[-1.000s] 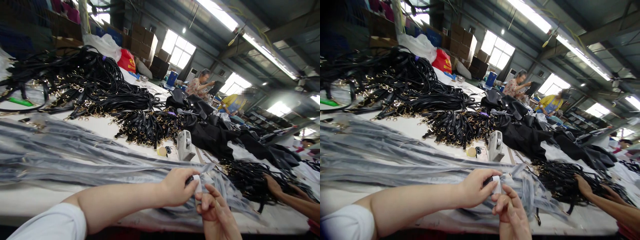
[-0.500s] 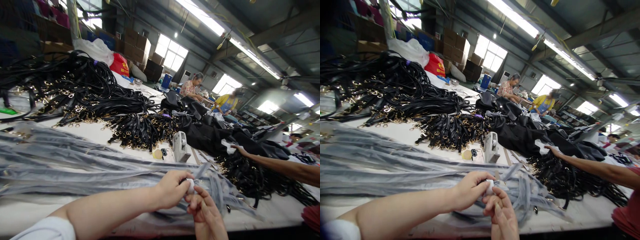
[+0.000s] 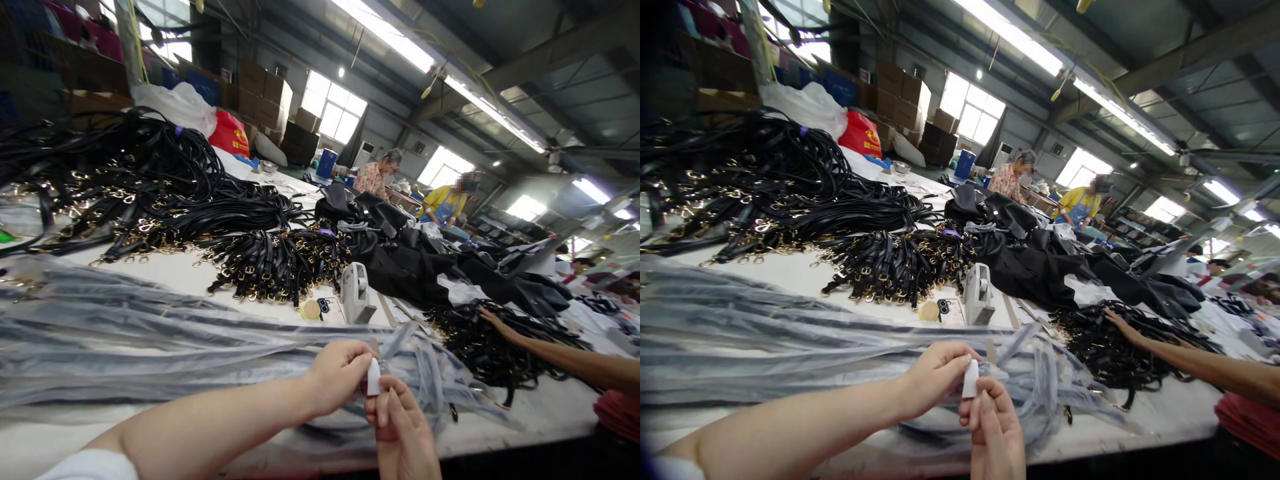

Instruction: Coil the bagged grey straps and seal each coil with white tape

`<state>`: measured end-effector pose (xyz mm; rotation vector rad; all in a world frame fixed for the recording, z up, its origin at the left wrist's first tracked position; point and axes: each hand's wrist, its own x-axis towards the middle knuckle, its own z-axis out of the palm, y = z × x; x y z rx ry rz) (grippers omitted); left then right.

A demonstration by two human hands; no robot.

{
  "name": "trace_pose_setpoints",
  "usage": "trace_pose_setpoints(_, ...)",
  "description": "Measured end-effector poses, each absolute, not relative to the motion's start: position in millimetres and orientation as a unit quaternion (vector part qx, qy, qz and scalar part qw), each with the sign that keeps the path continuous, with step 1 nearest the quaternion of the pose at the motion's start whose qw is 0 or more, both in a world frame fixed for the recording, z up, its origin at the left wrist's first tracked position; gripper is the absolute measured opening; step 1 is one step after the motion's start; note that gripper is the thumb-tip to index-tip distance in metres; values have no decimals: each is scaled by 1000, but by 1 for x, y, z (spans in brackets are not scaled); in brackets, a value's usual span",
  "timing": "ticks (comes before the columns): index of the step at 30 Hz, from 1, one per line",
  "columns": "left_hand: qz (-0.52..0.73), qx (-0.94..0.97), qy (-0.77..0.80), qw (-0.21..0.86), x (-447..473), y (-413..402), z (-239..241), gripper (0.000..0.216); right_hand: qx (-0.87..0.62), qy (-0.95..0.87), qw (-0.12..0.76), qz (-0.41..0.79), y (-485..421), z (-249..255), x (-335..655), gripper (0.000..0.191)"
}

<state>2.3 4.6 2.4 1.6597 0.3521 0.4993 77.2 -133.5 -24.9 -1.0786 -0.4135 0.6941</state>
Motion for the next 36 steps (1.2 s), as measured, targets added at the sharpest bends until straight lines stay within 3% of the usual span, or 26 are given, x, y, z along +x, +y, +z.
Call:
trace_pose_setpoints(12,263,857,142,420,-10,-4,9,35,-589,-166,756,233,-125,-30,74,41)
trace_pose_setpoints(24,254,803,97,531,-7,4,-11,45,-638,-163,731,177,-112,-44,63,45)
trace_pose_setpoints(31,248,843,144,455,-1,4,-4,37,-611,-170,740,227,-110,-44,70,47)
trace_pose_setpoints(36,315,859,137,380,3,9,-2,37,-558,-220,751,276,-110,-47,73,42)
